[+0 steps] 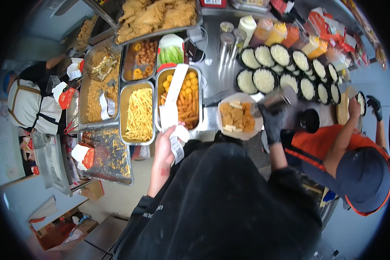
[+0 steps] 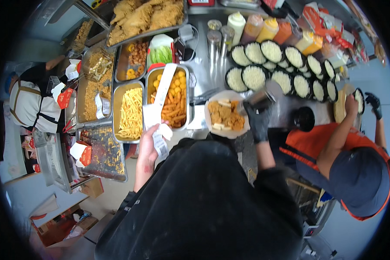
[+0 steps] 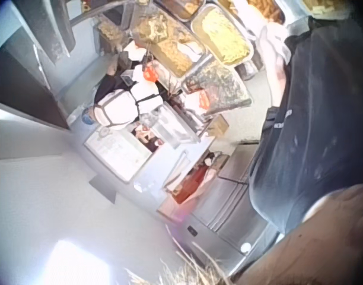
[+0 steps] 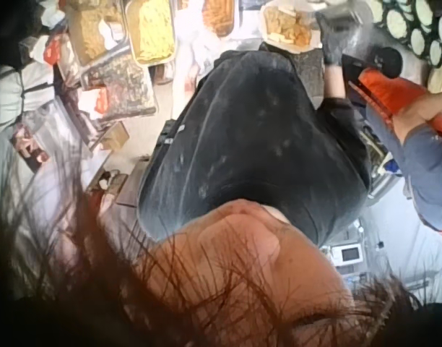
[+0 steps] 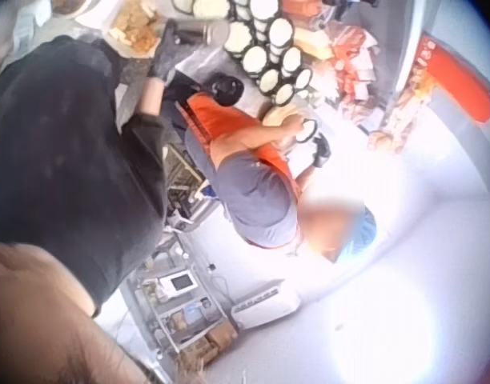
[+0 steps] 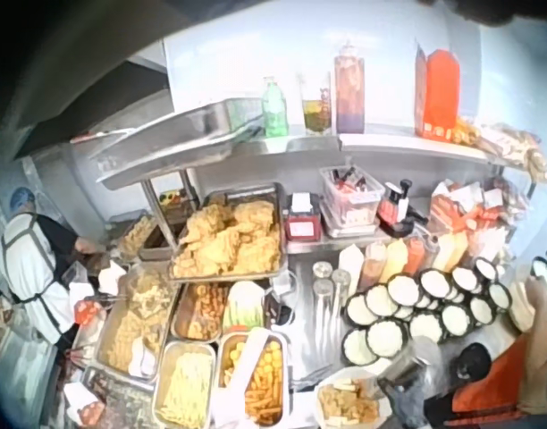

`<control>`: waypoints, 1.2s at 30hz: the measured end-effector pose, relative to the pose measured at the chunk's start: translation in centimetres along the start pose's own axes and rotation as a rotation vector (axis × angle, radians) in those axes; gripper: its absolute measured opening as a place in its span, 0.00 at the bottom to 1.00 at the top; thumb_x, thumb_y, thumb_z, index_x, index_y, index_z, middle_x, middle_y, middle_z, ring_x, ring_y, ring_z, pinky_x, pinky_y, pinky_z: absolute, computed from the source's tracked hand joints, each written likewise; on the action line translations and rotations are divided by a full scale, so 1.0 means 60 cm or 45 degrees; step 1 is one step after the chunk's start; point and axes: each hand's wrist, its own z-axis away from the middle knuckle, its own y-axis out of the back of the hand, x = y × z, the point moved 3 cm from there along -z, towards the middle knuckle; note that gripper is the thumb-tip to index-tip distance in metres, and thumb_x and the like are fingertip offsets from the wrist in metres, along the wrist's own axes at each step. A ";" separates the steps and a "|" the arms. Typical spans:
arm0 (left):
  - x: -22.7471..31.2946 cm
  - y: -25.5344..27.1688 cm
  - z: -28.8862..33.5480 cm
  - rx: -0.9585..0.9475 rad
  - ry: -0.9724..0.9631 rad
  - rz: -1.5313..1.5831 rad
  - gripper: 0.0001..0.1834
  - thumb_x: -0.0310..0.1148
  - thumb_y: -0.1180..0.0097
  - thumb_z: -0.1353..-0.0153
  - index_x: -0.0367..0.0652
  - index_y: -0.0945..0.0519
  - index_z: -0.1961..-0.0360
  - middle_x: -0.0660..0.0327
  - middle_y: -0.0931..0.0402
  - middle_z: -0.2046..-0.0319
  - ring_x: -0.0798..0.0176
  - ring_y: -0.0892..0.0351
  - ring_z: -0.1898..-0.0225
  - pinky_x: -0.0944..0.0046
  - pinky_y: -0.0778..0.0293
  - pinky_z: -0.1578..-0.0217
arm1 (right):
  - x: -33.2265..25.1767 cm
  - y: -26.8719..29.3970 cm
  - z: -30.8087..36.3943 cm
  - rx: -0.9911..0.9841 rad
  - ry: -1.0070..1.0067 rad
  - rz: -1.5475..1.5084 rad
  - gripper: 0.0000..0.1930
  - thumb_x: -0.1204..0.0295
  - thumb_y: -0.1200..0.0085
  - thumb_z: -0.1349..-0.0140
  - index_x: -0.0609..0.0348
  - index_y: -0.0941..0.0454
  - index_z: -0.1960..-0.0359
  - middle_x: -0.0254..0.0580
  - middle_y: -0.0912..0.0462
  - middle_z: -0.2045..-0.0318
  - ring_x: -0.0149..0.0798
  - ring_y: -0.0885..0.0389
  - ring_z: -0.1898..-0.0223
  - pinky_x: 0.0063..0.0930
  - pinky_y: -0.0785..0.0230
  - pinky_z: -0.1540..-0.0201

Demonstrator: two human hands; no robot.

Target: The person assembles food orders in a commercial kitchen. They use tongs to place fried chicken and fries into paper containers, then add sauces from squeeze bottles. The person handles order receipts and coordinates with a coworker preparing rice bowls.

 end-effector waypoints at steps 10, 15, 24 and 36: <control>-0.002 0.001 -0.014 -0.054 -0.030 -0.040 0.18 0.32 0.50 0.34 0.32 0.24 0.48 0.53 0.19 0.54 0.57 0.18 0.55 0.61 0.25 0.55 | 0.039 0.051 0.056 0.057 0.007 -0.011 0.37 0.73 0.27 0.51 0.64 0.36 0.41 0.46 0.24 0.49 0.38 0.24 0.51 0.31 0.29 0.48; -0.010 0.016 -0.008 -0.013 -0.039 -0.039 0.18 0.31 0.51 0.34 0.32 0.25 0.47 0.52 0.18 0.55 0.58 0.18 0.56 0.63 0.25 0.58 | 0.014 0.010 0.014 0.099 -0.418 -0.766 0.25 0.67 0.34 0.41 0.59 0.30 0.45 0.42 0.21 0.56 0.37 0.21 0.54 0.33 0.26 0.50; -0.029 0.032 0.006 0.055 -0.071 0.019 0.19 0.33 0.51 0.35 0.32 0.27 0.46 0.50 0.19 0.55 0.53 0.18 0.55 0.58 0.24 0.56 | 0.013 -0.286 -0.123 -0.602 -0.959 -1.733 0.19 0.55 0.49 0.34 0.53 0.23 0.50 0.41 0.17 0.53 0.45 0.19 0.53 0.50 0.28 0.41; -0.032 0.035 0.043 0.183 -0.147 0.042 0.16 0.33 0.50 0.35 0.35 0.24 0.50 0.54 0.18 0.58 0.57 0.18 0.62 0.60 0.25 0.63 | -0.009 -0.529 -0.217 -0.658 -1.327 -1.744 0.24 0.62 0.52 0.35 0.62 0.30 0.41 0.52 0.23 0.47 0.50 0.22 0.47 0.45 0.26 0.44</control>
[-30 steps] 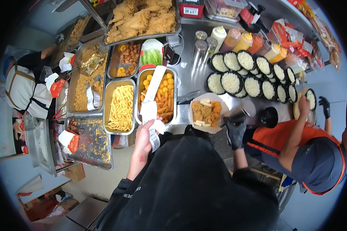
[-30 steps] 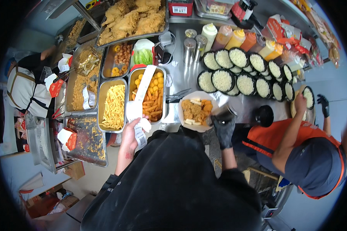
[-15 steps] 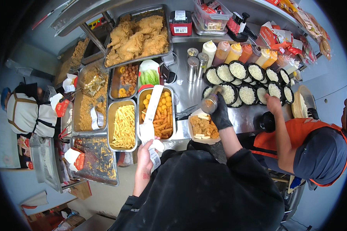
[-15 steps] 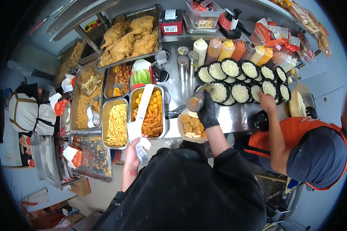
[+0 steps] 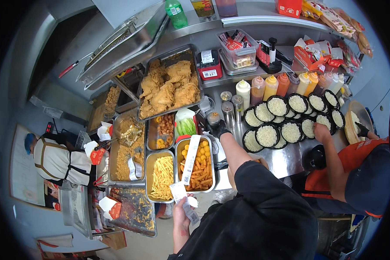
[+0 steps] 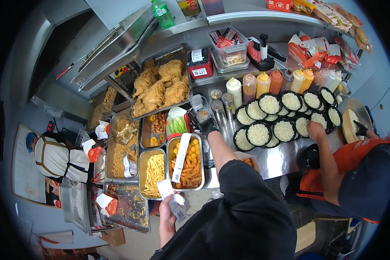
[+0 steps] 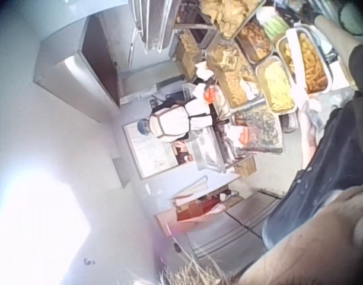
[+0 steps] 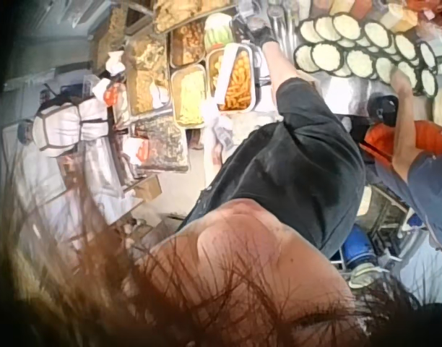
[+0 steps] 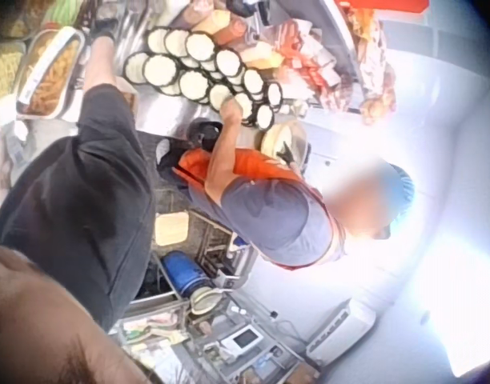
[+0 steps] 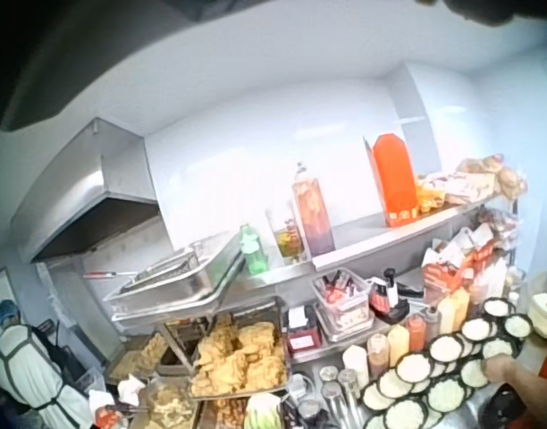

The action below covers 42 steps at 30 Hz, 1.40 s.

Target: The person assembles food orders in a commercial kitchen. They use tongs to place fried chicken and fries into paper containers, then add sauces from squeeze bottles. The person handles order receipts and coordinates with a coworker preparing rice bowls.

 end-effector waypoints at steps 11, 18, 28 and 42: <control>-0.010 -0.001 0.024 0.239 -0.015 0.074 0.17 0.34 0.50 0.35 0.35 0.25 0.49 0.53 0.19 0.55 0.57 0.19 0.59 0.59 0.25 0.60 | -0.110 -0.074 0.115 0.365 1.993 2.275 0.29 0.64 0.44 0.44 0.66 0.31 0.41 0.62 0.22 0.51 0.55 0.20 0.52 0.45 0.30 0.43; -0.020 -0.002 0.023 0.257 -0.031 0.117 0.19 0.34 0.50 0.35 0.35 0.25 0.47 0.51 0.19 0.54 0.58 0.19 0.58 0.59 0.24 0.60 | -0.241 -0.202 -0.070 0.363 0.557 3.609 0.24 0.64 0.44 0.47 0.59 0.23 0.48 0.58 0.19 0.51 0.53 0.20 0.47 0.46 0.29 0.43; -0.003 0.011 0.019 0.225 -0.030 0.159 0.17 0.32 0.52 0.34 0.33 0.27 0.48 0.52 0.19 0.56 0.55 0.18 0.58 0.59 0.24 0.58 | -0.192 -0.243 0.131 0.019 1.923 3.032 0.31 0.57 0.30 0.55 0.62 0.24 0.52 0.55 0.20 0.56 0.56 0.23 0.53 0.45 0.31 0.47; 0.014 -0.007 -0.005 -0.020 0.023 0.136 0.16 0.32 0.51 0.32 0.33 0.23 0.49 0.55 0.18 0.55 0.63 0.19 0.57 0.65 0.26 0.60 | -0.087 -0.082 0.275 -0.271 1.377 2.578 0.38 0.63 0.25 0.56 0.60 0.32 0.43 0.48 0.21 0.52 0.44 0.20 0.52 0.34 0.25 0.48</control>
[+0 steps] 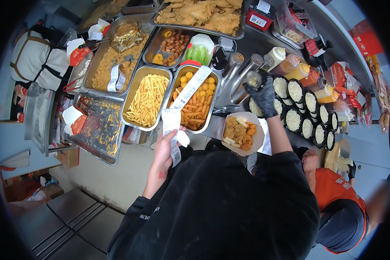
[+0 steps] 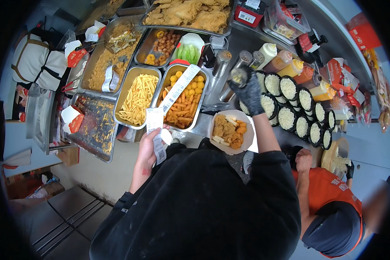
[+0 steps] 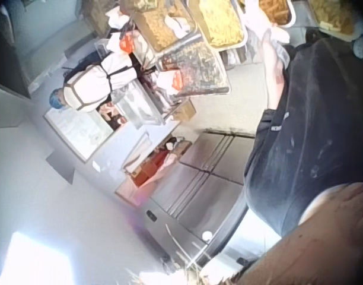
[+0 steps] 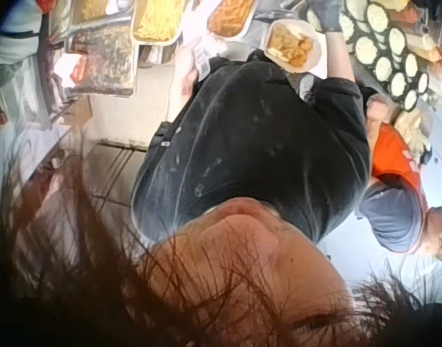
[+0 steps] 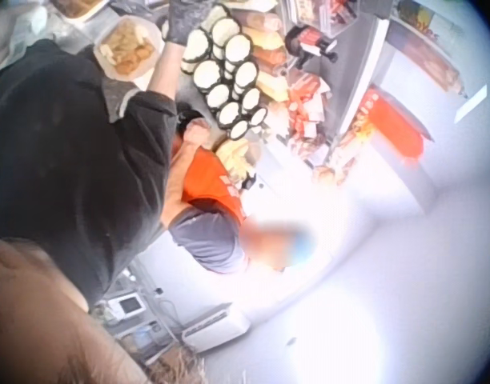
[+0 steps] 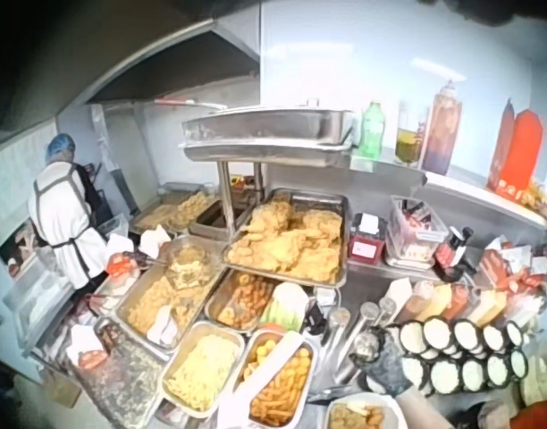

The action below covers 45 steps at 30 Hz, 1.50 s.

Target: The person assembles food orders in a commercial kitchen. They use tongs to place fried chicken and fries into paper containers, then add sauces from squeeze bottles. The person handles order receipts and coordinates with a coworker preparing rice bowls.

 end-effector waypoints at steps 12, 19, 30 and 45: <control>0.010 0.033 0.015 0.083 -0.022 -0.056 0.16 0.32 0.51 0.34 0.35 0.25 0.49 0.53 0.18 0.56 0.57 0.19 0.57 0.60 0.24 0.58 | 0.103 -0.097 0.065 0.228 -1.041 -0.864 0.44 0.44 0.35 0.48 0.55 0.37 0.34 0.51 0.30 0.42 0.53 0.28 0.46 0.49 0.32 0.44; 0.006 0.023 0.014 0.043 -0.012 -0.053 0.16 0.32 0.51 0.34 0.36 0.24 0.49 0.52 0.19 0.56 0.57 0.19 0.57 0.60 0.24 0.60 | 0.165 -0.214 0.037 0.250 -1.653 -2.122 0.24 0.51 0.49 0.34 0.52 0.27 0.43 0.46 0.24 0.46 0.47 0.28 0.42 0.57 0.33 0.39; 0.000 0.055 -0.011 0.014 0.000 -0.089 0.17 0.32 0.51 0.33 0.32 0.26 0.48 0.50 0.19 0.54 0.56 0.19 0.55 0.59 0.25 0.54 | 0.052 0.031 0.118 0.250 -0.919 -2.350 0.29 0.70 0.37 0.45 0.66 0.33 0.42 0.51 0.23 0.48 0.52 0.24 0.45 0.49 0.31 0.39; 0.012 0.008 -0.035 -0.107 0.116 -0.115 0.20 0.31 0.51 0.33 0.30 0.26 0.45 0.50 0.19 0.53 0.55 0.19 0.54 0.60 0.26 0.52 | 0.112 0.047 0.310 0.799 -0.751 -1.327 0.23 0.84 0.36 0.47 0.66 0.28 0.48 0.43 0.20 0.57 0.39 0.20 0.56 0.33 0.26 0.49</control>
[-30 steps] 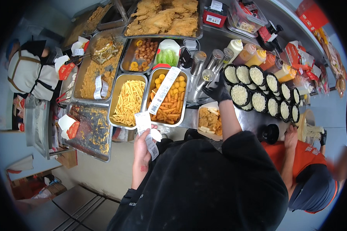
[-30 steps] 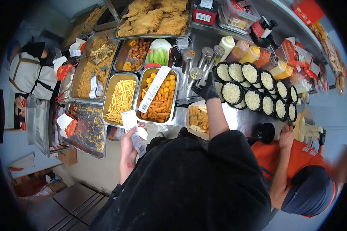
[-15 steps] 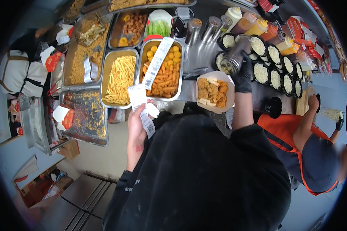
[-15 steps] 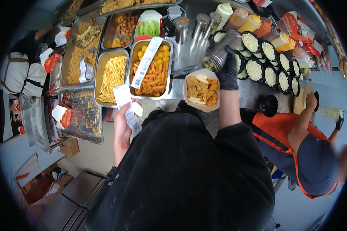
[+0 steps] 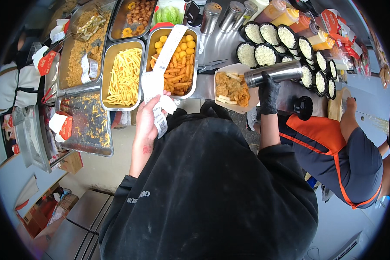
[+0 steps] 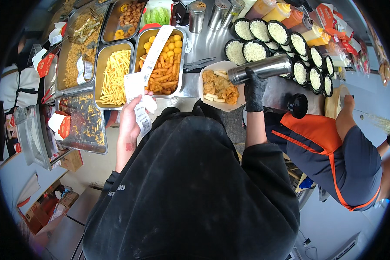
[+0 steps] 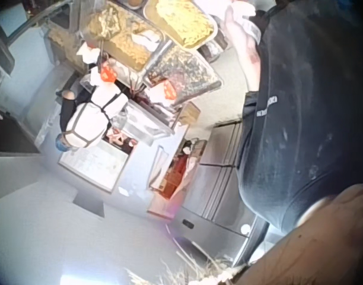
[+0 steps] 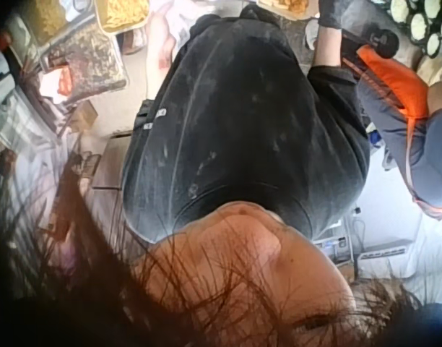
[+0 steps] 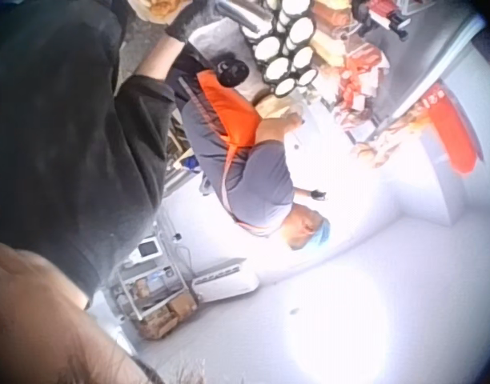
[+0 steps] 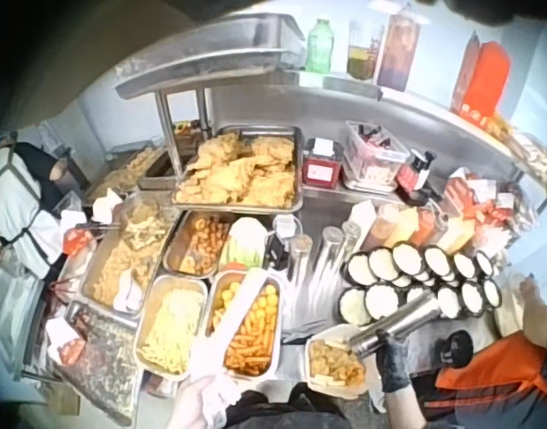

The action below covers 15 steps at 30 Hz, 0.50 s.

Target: The person assembles food orders in a commercial kitchen. They use tongs to place fried chicken and fries into paper containers, then add sauces from squeeze bottles. The person handles order receipts and coordinates with a coworker preparing rice bowls.

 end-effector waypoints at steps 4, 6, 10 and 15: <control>0.001 -0.005 -0.002 -0.023 -0.008 -0.057 0.20 0.31 0.51 0.33 0.30 0.26 0.45 0.50 0.19 0.53 0.55 0.19 0.53 0.60 0.25 0.52 | 0.002 -0.021 -0.019 -0.069 -0.041 0.120 0.23 0.83 0.35 0.47 0.66 0.28 0.49 0.42 0.21 0.59 0.38 0.19 0.57 0.33 0.25 0.51; -0.008 -0.001 -0.004 0.006 0.028 -0.073 0.20 0.31 0.52 0.33 0.30 0.26 0.45 0.50 0.19 0.53 0.55 0.19 0.52 0.59 0.25 0.51 | -0.019 -0.033 -0.006 -0.068 -0.013 -0.023 0.22 0.83 0.35 0.47 0.65 0.28 0.50 0.41 0.21 0.59 0.37 0.19 0.57 0.32 0.25 0.51; -0.009 -0.011 -0.003 -0.003 0.006 -0.038 0.19 0.30 0.52 0.33 0.30 0.25 0.45 0.50 0.19 0.53 0.55 0.18 0.53 0.59 0.25 0.51 | 0.010 -0.049 -0.034 -0.104 -0.019 0.047 0.27 0.85 0.35 0.49 0.62 0.30 0.46 0.43 0.21 0.56 0.37 0.20 0.56 0.33 0.25 0.50; -0.011 -0.010 -0.006 0.019 -0.027 -0.045 0.19 0.30 0.52 0.34 0.30 0.25 0.46 0.50 0.18 0.54 0.55 0.17 0.55 0.59 0.24 0.53 | 0.014 -0.049 -0.047 -0.120 -0.018 0.071 0.31 0.84 0.34 0.49 0.63 0.34 0.43 0.44 0.24 0.52 0.40 0.22 0.51 0.36 0.26 0.46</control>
